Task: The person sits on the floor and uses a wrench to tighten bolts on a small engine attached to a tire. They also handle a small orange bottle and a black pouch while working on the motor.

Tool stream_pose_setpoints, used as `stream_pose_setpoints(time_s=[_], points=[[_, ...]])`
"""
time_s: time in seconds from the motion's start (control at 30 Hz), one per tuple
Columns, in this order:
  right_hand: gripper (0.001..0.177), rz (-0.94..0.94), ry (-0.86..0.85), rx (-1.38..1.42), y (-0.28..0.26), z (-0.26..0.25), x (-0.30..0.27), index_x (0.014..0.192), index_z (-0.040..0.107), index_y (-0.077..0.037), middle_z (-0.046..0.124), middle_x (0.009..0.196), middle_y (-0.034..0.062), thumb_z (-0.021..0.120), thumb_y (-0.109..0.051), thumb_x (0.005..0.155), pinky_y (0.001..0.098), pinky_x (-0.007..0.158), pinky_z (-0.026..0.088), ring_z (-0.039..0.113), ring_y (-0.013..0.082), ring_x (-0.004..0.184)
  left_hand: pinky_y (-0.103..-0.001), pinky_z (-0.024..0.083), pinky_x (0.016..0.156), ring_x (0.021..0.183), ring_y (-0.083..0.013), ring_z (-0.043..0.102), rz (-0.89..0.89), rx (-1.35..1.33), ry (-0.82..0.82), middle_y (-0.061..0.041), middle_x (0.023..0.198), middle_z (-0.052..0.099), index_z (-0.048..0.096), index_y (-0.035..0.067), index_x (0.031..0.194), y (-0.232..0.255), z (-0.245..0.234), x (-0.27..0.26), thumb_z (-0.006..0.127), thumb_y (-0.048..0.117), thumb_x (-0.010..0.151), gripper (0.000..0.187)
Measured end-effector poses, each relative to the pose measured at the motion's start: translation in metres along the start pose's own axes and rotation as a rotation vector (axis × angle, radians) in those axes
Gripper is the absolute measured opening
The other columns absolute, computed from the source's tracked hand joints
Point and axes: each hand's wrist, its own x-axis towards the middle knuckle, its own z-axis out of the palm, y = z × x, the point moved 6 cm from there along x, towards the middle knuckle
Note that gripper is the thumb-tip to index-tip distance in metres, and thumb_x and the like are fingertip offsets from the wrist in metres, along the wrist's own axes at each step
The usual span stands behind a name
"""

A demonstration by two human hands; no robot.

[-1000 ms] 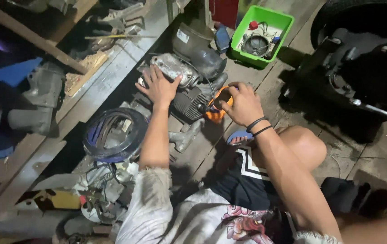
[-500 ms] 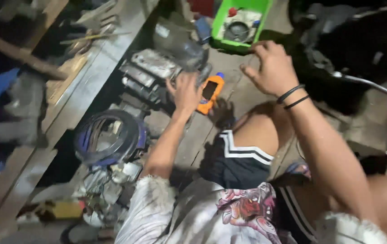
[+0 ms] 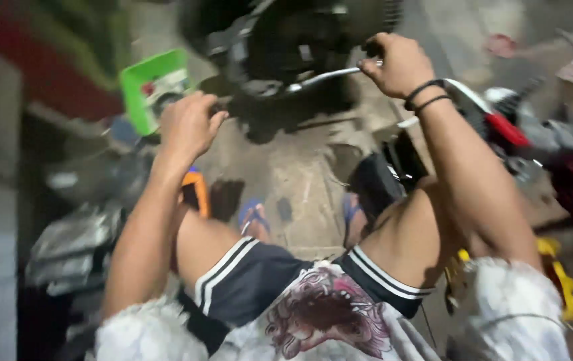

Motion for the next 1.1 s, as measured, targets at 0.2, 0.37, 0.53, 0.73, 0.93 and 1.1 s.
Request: stream_pose_setpoints(time_s=[0.2,0.37,0.53,0.73,0.93,1.1], points=[[0.031,0.463,-0.004,0.180,0.123,0.014,-0.067,0.118,0.073,-0.002,0.076,0.096,0.0149,0.075,-0.023,0.095,0.0434,0.075,0.055,0.071,0.0327,0.081,-0.041,0.050,0.061,0.065,-0.0309,0.064,0.256,0.201,0.151,-0.007,0.075,0.064,0.066,0.011,0.075,0.058,0.018,0.041,0.074,0.030,0.098,0.031],[0.024,0.721,-0.030,-0.013,0.166,0.012,-0.112,0.104,0.072,-0.004,0.073,0.101,0.0236,0.062,-0.025,0.096,0.0563,0.072,0.055,0.068,0.0488,0.082,-0.042,0.054,0.065,0.077,-0.0313,0.068,0.222,0.129,-0.027,-0.009,0.095,0.066,0.070,0.014,0.122,0.049,0.078,0.075,0.075,0.031,0.089,0.038],[0.036,0.746,-0.651,-0.140,0.153,0.078,-0.127,0.124,0.072,-0.020,0.075,0.114,0.0185,0.063,-0.038,0.093,0.0559,0.095,0.057,0.070,0.0393,0.115,-0.051,0.056,0.085,0.106,-0.0349,0.072,0.076,0.089,-0.494,-0.010,0.116,0.071,0.066,0.022,0.134,0.047,0.135,0.100,0.067,0.045,0.095,0.045],[0.039,0.562,-0.860,-0.271,0.127,0.116,-0.124,0.130,0.068,-0.030,0.079,0.113,0.0128,0.057,-0.038,0.094,0.0538,0.094,0.058,0.074,0.0356,0.112,-0.054,0.055,0.094,0.116,-0.0383,0.070,0.006,-0.016,-0.732,-0.014,0.128,0.069,0.060,0.020,0.141,0.044,0.140,0.091,0.065,0.043,0.096,0.051],[0.040,0.429,-0.936,-0.359,0.150,0.146,-0.125,0.117,0.079,-0.014,0.082,0.110,0.0180,0.044,-0.026,0.104,0.0516,0.091,0.059,0.076,0.0360,0.111,-0.054,0.056,0.092,0.112,-0.0377,0.070,-0.082,-0.050,-0.647,-0.015,0.120,0.072,0.062,0.017,0.136,0.016,0.129,0.063,0.068,0.045,0.093,0.052],[0.048,0.301,-0.880,-0.431,0.157,0.161,-0.127,0.111,0.076,-0.011,0.079,0.111,0.0200,0.036,-0.037,0.105,0.0501,0.078,0.057,0.077,0.0412,0.093,-0.053,0.054,0.080,0.095,-0.0409,0.068,-0.106,-0.065,-0.407,-0.014,0.108,0.071,0.065,0.011,0.120,-0.007,0.116,0.025,0.071,0.042,0.088,0.045]])
